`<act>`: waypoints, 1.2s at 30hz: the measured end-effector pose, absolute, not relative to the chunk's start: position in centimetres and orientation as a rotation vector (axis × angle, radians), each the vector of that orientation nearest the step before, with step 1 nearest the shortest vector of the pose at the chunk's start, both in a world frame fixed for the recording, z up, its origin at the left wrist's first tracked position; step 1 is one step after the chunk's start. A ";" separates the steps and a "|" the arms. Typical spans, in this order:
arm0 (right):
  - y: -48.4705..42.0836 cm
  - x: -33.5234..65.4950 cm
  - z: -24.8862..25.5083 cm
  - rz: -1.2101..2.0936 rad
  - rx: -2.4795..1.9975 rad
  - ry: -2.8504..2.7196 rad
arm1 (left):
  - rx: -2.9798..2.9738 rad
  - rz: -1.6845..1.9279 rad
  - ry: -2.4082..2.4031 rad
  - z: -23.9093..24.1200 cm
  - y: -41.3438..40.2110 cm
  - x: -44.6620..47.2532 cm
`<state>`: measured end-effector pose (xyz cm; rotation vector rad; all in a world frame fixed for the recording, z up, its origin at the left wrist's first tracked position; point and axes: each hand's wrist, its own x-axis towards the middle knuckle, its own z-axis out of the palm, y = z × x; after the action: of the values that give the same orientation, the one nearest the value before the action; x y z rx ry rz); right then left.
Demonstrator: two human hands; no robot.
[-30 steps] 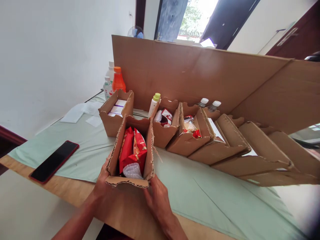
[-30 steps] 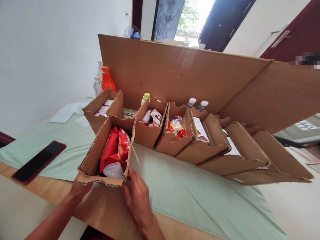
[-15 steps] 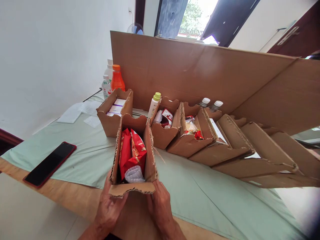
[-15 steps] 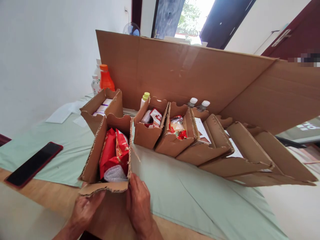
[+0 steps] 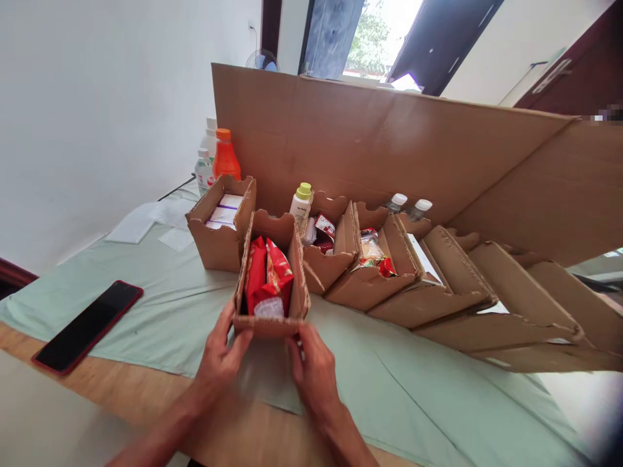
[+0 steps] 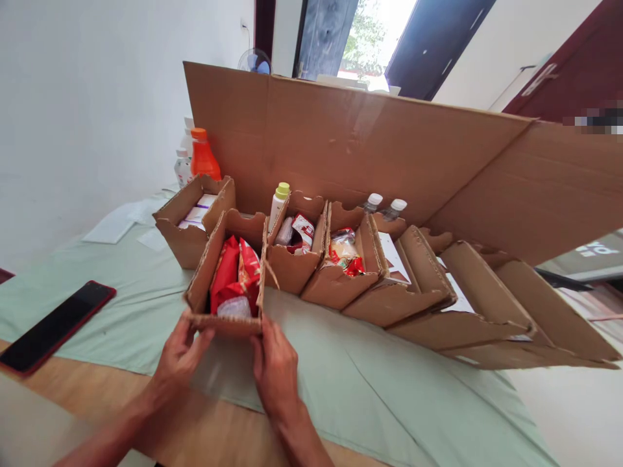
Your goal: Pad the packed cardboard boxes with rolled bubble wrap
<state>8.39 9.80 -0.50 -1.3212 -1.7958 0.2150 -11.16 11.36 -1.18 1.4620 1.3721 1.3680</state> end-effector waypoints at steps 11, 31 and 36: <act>11.8 8.8 -4.2 0.252 -1.359 -1.820 | 1.624 1.319 1.536 -0.6 16.7 -10.4; 12.1 9.2 -4.8 0.309 -1.300 -1.892 | 2.491 1.418 1.830 9.0 23.8 -18.4; 12.2 9.2 -4.7 0.272 -1.290 -1.886 | 2.531 1.226 1.803 10.1 25.9 -21.0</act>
<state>9.16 12.19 -4.67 -1.2898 -1.8861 0.2721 -20.95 25.86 10.10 2.5308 1.8027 1.2258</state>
